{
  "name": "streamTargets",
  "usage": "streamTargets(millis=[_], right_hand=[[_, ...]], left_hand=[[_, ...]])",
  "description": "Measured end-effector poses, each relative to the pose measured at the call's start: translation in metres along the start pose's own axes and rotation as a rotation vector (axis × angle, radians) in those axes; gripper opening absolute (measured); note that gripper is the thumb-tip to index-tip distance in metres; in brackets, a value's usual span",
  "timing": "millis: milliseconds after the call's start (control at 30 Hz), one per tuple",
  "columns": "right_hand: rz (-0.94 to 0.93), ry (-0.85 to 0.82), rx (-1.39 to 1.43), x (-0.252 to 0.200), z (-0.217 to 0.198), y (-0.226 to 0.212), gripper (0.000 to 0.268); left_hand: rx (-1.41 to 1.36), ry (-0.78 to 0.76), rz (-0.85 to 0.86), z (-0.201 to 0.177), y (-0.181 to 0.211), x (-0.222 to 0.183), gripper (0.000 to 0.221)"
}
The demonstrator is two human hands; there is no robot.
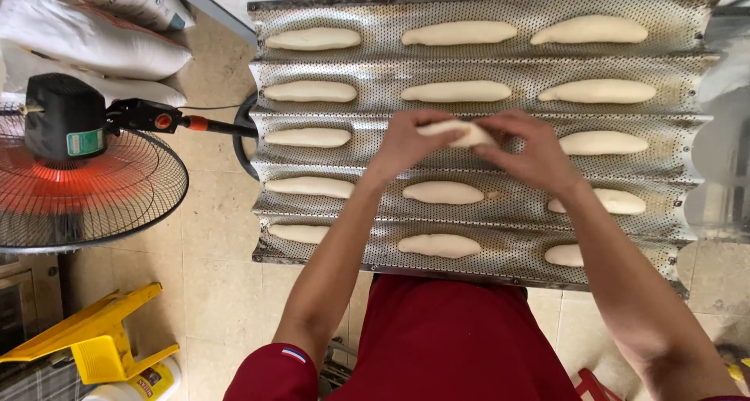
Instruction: Placing shaped bread dough pieces onto metal baking trays.
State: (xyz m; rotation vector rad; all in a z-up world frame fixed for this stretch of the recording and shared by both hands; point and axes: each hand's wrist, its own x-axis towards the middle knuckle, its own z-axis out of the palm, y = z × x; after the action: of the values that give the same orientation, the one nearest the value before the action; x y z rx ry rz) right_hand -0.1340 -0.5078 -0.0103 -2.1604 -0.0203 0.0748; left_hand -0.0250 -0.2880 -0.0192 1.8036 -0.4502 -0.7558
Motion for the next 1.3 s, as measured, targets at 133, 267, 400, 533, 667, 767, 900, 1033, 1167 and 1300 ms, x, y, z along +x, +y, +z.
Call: streamTargets(millis=[133,267,400,533,667,767,900,1033,1167,1300], right_hand=[[0.177,-0.017,0.405,0.0,0.005,-0.004,0.045],[0.3,0.013,0.298,-0.008,0.002,0.003,0.037],[0.218,0.081,0.062,-0.014,0.001,0.007,0.031],[0.024,0.135,-0.19,-0.017,0.002,0.012,0.029],[-0.021,0.139,-0.36,-0.02,0.002,0.03,0.029],[-0.01,0.131,-0.379,-0.025,0.003,0.027,0.032],[-0.034,0.064,-0.303,-0.028,0.025,-0.017,0.028],[-0.19,-0.099,-0.206,-0.027,0.075,-0.066,0.025],[-0.257,-0.085,-0.514,-0.024,0.106,-0.049,0.031],[-0.083,-0.222,-0.356,-0.027,0.073,-0.067,0.029]], left_hand=[[-0.375,-0.042,-0.01,-0.012,0.009,-0.003,0.049],[-0.225,-0.068,-0.074,-0.024,-0.012,-0.004,0.049],[-0.241,-0.1,-0.209,-0.039,-0.022,-0.007,0.049],[-0.109,-0.128,-0.031,-0.044,-0.046,-0.003,0.047],[0.461,0.158,-0.09,-0.047,-0.018,-0.028,0.048],[0.326,0.182,-0.199,-0.048,-0.022,-0.042,0.044],[0.172,0.262,-0.055,-0.039,-0.025,-0.068,0.045],[0.047,0.183,0.05,-0.018,-0.037,-0.094,0.031],[0.059,0.21,0.126,-0.002,-0.038,-0.104,0.028],[0.125,0.127,0.02,0.014,-0.042,-0.097,0.032]])
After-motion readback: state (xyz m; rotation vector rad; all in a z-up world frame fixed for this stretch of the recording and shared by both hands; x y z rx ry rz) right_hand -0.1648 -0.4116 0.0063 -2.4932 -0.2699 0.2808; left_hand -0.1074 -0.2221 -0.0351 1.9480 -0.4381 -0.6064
